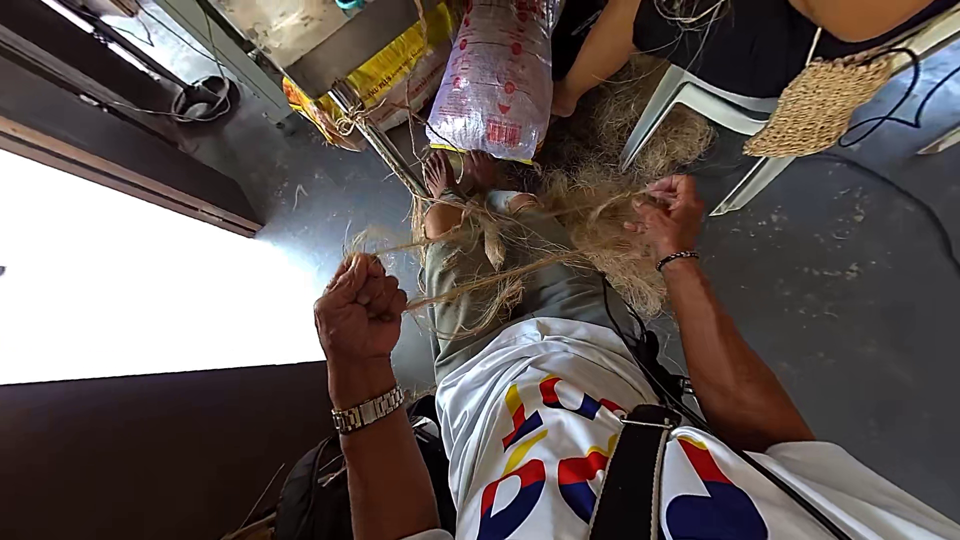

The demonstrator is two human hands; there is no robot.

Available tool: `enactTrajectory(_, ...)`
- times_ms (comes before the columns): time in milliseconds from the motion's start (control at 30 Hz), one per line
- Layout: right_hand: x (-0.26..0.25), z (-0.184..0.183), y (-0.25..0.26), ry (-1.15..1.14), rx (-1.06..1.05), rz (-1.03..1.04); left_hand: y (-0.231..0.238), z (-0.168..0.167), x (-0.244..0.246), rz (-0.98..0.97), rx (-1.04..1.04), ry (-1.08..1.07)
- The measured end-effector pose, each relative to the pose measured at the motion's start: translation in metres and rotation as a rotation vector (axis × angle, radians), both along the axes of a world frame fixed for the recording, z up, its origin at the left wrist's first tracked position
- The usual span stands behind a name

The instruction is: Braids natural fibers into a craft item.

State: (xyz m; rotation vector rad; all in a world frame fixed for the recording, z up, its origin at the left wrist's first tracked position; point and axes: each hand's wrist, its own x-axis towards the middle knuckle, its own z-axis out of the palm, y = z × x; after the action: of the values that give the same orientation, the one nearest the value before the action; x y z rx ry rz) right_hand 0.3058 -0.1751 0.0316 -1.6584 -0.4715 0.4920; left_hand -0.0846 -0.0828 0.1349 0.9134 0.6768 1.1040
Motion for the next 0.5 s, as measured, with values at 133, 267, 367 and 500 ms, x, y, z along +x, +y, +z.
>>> enactTrajectory(133,0.001,-0.003,-0.004,-0.102,-0.123,0.013,-0.006,-0.025,-0.010,0.060,-0.081,0.026)
enactTrajectory(267,0.004,-0.015,-0.004,-0.169,-0.322,0.150,-0.012,-0.026,-0.013,0.052,-0.062,0.011)
enactTrajectory(367,0.007,-0.022,-0.004,0.337,-0.181,0.105,-0.015,-0.025,-0.016,0.042,-0.056,0.008)
enactTrajectory(500,0.014,-0.012,-0.011,0.403,-0.021,0.149,-0.005,-0.042,-0.018,0.148,-0.070,0.211)
